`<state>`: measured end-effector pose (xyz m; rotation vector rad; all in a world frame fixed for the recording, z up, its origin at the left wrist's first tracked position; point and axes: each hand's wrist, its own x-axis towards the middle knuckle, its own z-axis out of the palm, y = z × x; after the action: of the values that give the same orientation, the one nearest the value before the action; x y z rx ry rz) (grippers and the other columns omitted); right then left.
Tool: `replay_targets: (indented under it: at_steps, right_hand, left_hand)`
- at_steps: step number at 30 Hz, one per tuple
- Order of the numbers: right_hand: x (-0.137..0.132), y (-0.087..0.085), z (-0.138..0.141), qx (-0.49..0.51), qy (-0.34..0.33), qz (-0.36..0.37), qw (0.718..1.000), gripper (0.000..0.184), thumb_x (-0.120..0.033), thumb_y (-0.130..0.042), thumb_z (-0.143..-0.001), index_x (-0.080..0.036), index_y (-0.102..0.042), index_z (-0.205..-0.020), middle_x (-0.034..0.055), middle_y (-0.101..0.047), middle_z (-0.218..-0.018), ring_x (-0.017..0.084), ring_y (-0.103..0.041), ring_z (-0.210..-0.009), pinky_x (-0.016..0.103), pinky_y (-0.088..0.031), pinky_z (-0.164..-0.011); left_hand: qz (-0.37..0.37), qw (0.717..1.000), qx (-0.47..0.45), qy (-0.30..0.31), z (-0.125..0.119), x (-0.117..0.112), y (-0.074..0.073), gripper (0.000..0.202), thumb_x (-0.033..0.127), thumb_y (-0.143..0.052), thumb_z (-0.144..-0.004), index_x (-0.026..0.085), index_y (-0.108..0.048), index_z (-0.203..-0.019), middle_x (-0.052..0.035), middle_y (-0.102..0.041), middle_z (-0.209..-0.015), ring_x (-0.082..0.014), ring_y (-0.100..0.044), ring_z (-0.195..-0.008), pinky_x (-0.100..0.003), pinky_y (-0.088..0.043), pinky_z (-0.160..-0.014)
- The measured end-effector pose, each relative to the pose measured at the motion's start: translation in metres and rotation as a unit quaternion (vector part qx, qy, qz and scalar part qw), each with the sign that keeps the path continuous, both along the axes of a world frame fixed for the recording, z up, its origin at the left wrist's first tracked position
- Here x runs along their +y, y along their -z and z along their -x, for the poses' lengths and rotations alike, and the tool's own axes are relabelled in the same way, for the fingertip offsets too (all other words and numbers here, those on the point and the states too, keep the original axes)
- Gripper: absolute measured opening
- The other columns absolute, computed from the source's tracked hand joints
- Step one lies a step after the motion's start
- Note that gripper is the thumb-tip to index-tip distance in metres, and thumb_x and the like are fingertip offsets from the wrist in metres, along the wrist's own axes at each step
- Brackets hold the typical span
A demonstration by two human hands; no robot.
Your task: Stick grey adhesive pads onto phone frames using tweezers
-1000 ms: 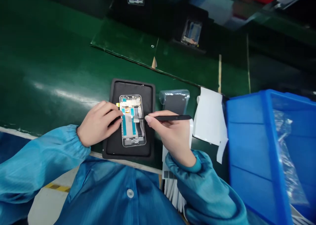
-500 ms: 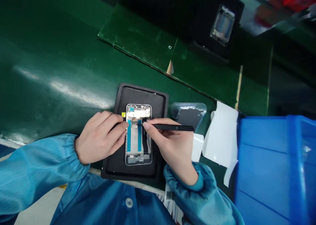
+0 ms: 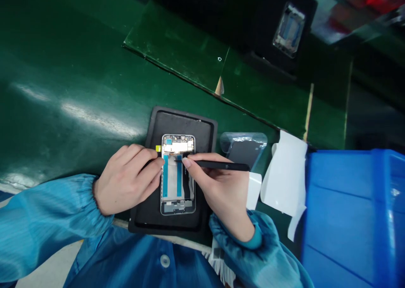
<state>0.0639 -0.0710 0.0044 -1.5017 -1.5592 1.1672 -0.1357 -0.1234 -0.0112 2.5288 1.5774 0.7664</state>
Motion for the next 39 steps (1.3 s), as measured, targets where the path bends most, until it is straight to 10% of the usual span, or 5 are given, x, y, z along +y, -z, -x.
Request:
replay_targets:
  at_steps: [39]
  right_hand:
    - [0.002,0.011,-0.007,0.071,0.045,-0.004,0.997,0.013,-0.029,-0.082,-0.075,-0.021,-0.075,-0.083,0.0028,-0.077,-0.082,0.016,-0.073,-0.067,0.027,-0.063,-0.061]
  left_hand:
    - [0.055,0.984,0.167,0.040,-0.004,0.006,-0.015,0.038,0.028,-0.054,-0.095,0.019,-0.060,-0.131,-0.0133,-0.062,-0.127,-0.0327,-0.056,-0.110,-0.048,-0.049,-0.088]
